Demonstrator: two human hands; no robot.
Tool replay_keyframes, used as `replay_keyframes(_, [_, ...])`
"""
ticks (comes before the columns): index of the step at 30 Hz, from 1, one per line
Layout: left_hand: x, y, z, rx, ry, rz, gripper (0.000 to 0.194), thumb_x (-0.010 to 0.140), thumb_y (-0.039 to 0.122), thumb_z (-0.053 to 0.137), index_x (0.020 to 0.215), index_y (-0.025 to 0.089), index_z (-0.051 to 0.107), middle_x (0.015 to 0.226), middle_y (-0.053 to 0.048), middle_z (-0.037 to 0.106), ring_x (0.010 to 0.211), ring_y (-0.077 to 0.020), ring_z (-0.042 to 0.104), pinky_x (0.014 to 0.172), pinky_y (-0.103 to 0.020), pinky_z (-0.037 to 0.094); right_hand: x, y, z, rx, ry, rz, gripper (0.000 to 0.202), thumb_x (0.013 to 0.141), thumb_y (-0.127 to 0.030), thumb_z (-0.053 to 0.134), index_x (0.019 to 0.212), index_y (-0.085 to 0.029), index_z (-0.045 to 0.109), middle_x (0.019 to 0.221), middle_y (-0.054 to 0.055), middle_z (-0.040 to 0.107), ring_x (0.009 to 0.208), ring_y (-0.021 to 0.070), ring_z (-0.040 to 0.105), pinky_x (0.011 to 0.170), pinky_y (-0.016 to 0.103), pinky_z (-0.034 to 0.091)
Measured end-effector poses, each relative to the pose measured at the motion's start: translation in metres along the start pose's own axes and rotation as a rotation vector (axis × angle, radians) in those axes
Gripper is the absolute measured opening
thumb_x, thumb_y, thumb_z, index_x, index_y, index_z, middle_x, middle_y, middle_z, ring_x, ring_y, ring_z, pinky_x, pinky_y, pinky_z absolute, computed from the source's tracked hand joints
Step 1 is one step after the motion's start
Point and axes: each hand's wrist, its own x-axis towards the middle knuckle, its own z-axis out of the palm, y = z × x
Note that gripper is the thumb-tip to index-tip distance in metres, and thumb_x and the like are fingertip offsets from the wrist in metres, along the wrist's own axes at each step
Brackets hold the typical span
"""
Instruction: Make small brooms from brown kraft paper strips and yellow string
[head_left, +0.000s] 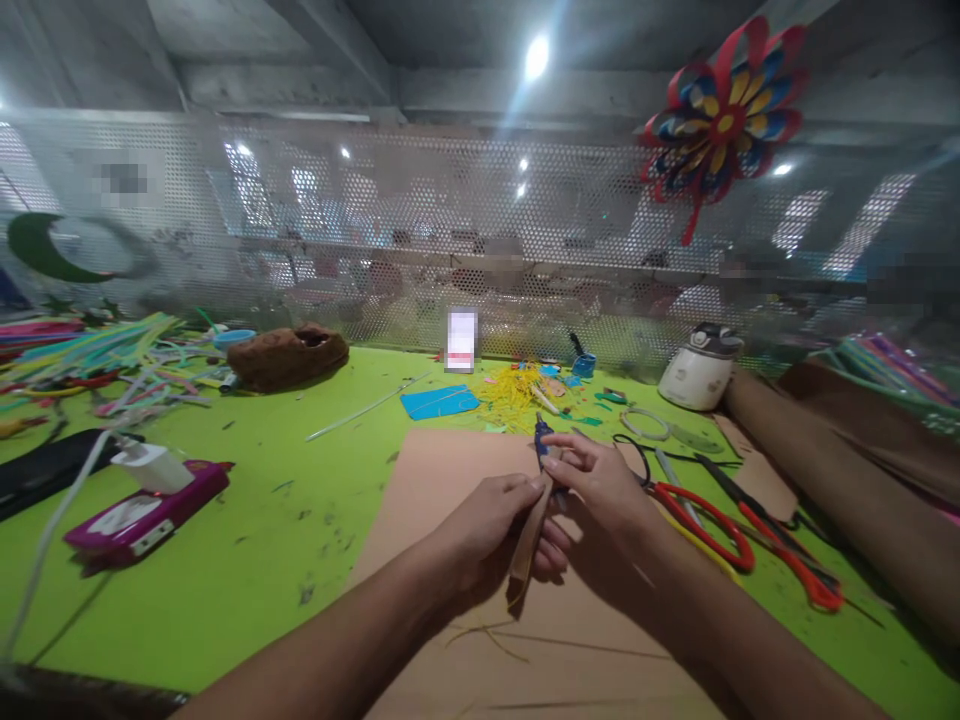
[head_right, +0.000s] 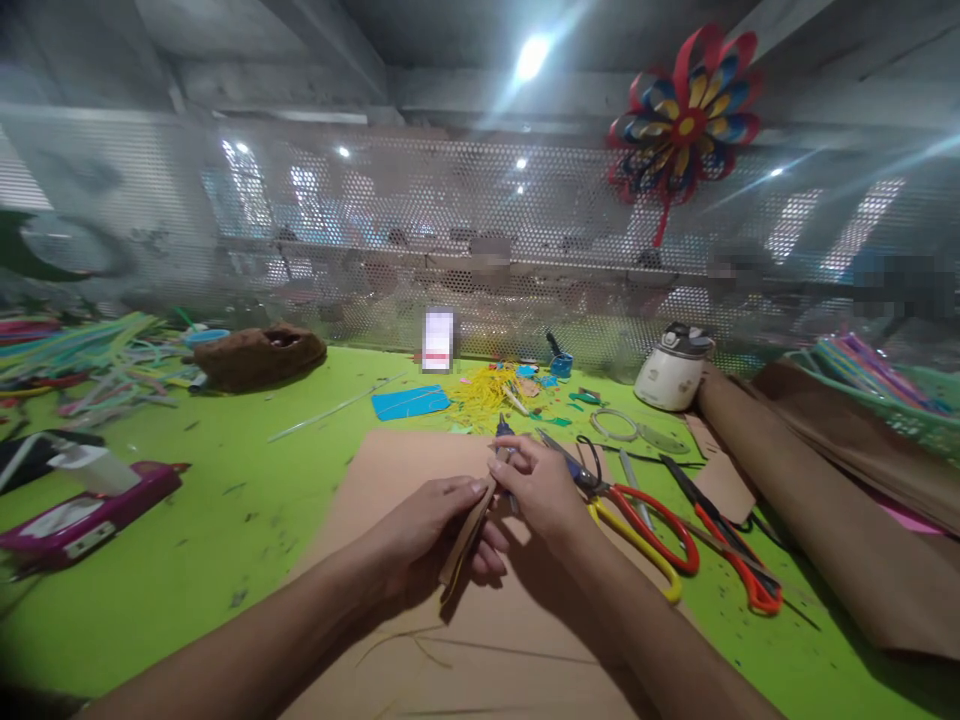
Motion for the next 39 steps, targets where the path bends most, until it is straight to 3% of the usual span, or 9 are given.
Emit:
replay_keyframes(3, [0.002, 0.000, -0.003, -0.042, 0.008, 0.039, 0.023, 0.089, 0.031, 0.046, 0.090, 0.010, 0.055, 0.073, -0.013, 0.067, 0.056, -0.0161, 0.064, 0.056, -0.027, 0.050, 0.002, -0.003, 0.000, -0.029, -0.038, -0.011, 0.033, 0.064, -0.036, 0.074, 0.087, -0.014, 0.068, 0.057, -0.003, 0.056, 0.052, 0.0122, 0.052, 0.051, 0.026, 0.042])
replay_keyframes(11, [0.001, 0.004, -0.003, -0.128, -0.022, 0.070, 0.018, 0.087, 0.020, 0.050, 0.080, 0.007, 0.060, 0.069, -0.010, 0.064, 0.057, -0.0151, 0.063, 0.058, -0.028, 0.052, 0.004, -0.001, 0.005, -0.098, -0.092, -0.019, 0.036, 0.067, -0.037, 0.072, 0.094, -0.013, 0.071, 0.054, -0.003, 0.056, 0.044, 0.0103, 0.047, 0.046, 0.026, 0.037])
replay_keyframes(16, [-0.001, 0.012, -0.003, -0.135, 0.044, 0.094, 0.020, 0.088, 0.016, 0.046, 0.082, 0.006, 0.063, 0.074, -0.014, 0.068, 0.061, -0.0166, 0.066, 0.062, -0.028, 0.053, 0.005, 0.004, 0.003, -0.165, 0.016, -0.097, 0.037, 0.073, -0.039, 0.066, 0.099, -0.014, 0.067, 0.075, 0.004, 0.067, 0.063, 0.0162, 0.056, 0.059, 0.029, 0.044])
replay_keyframes(18, [0.000, 0.016, -0.006, -0.179, 0.085, 0.138, 0.020, 0.087, 0.015, 0.046, 0.083, 0.005, 0.063, 0.077, -0.015, 0.069, 0.064, -0.0163, 0.066, 0.067, -0.027, 0.053, 0.000, 0.004, 0.002, -0.195, 0.058, -0.138, 0.030, 0.075, -0.040, 0.064, 0.090, -0.015, 0.068, 0.078, 0.005, 0.066, 0.071, 0.0178, 0.056, 0.065, 0.030, 0.044])
replay_keyframes(21, [0.000, 0.023, -0.010, -0.221, 0.161, 0.251, 0.018, 0.087, 0.014, 0.047, 0.080, 0.007, 0.062, 0.076, -0.014, 0.069, 0.065, -0.0155, 0.066, 0.071, -0.027, 0.053, -0.013, 0.000, 0.003, -0.275, 0.062, -0.170, 0.028, 0.080, -0.042, 0.060, 0.070, -0.016, 0.063, 0.064, 0.001, 0.058, 0.064, 0.0161, 0.051, 0.062, 0.029, 0.040])
replay_keyframes(26, [0.000, 0.034, -0.020, -0.223, 0.255, 0.419, 0.017, 0.088, 0.015, 0.049, 0.078, 0.008, 0.060, 0.079, -0.014, 0.069, 0.069, -0.0160, 0.067, 0.075, -0.028, 0.053, -0.034, -0.007, 0.017, -0.161, -0.079, 0.018, 0.028, 0.080, -0.043, 0.060, 0.071, -0.017, 0.061, 0.066, 0.002, 0.059, 0.063, 0.0150, 0.052, 0.058, 0.027, 0.041])
replay_keyframes(31, [-0.001, 0.040, -0.024, -0.238, 0.308, 0.551, 0.013, 0.087, 0.018, 0.053, 0.082, 0.009, 0.059, 0.082, -0.013, 0.069, 0.075, -0.0180, 0.067, 0.078, -0.031, 0.053, -0.044, 0.010, 0.036, 0.060, -0.292, 0.272, 0.024, 0.070, -0.038, 0.072, 0.075, -0.017, 0.063, 0.058, -0.001, 0.055, 0.051, 0.0116, 0.049, 0.047, 0.023, 0.037])
replay_keyframes(35, [-0.003, 0.042, -0.022, -0.230, 0.322, 0.565, 0.014, 0.087, 0.019, 0.053, 0.081, 0.008, 0.059, 0.082, -0.013, 0.068, 0.075, -0.0179, 0.067, 0.078, -0.030, 0.053, -0.048, 0.024, 0.043, 0.135, -0.250, 0.291, 0.032, 0.070, -0.044, 0.071, 0.063, -0.015, 0.059, 0.050, -0.004, 0.046, 0.045, 0.0080, 0.039, 0.044, 0.022, 0.031])
replay_keyframes(39, [-0.002, 0.041, -0.021, -0.280, 0.367, 0.539, 0.012, 0.089, 0.017, 0.048, 0.083, 0.010, 0.056, 0.082, -0.013, 0.069, 0.076, -0.0197, 0.068, 0.075, -0.032, 0.053, -0.052, 0.023, 0.046, 0.072, -0.305, 0.221, 0.026, 0.075, -0.037, 0.067, 0.063, -0.015, 0.057, 0.052, -0.003, 0.048, 0.050, 0.0095, 0.043, 0.048, 0.022, 0.034])
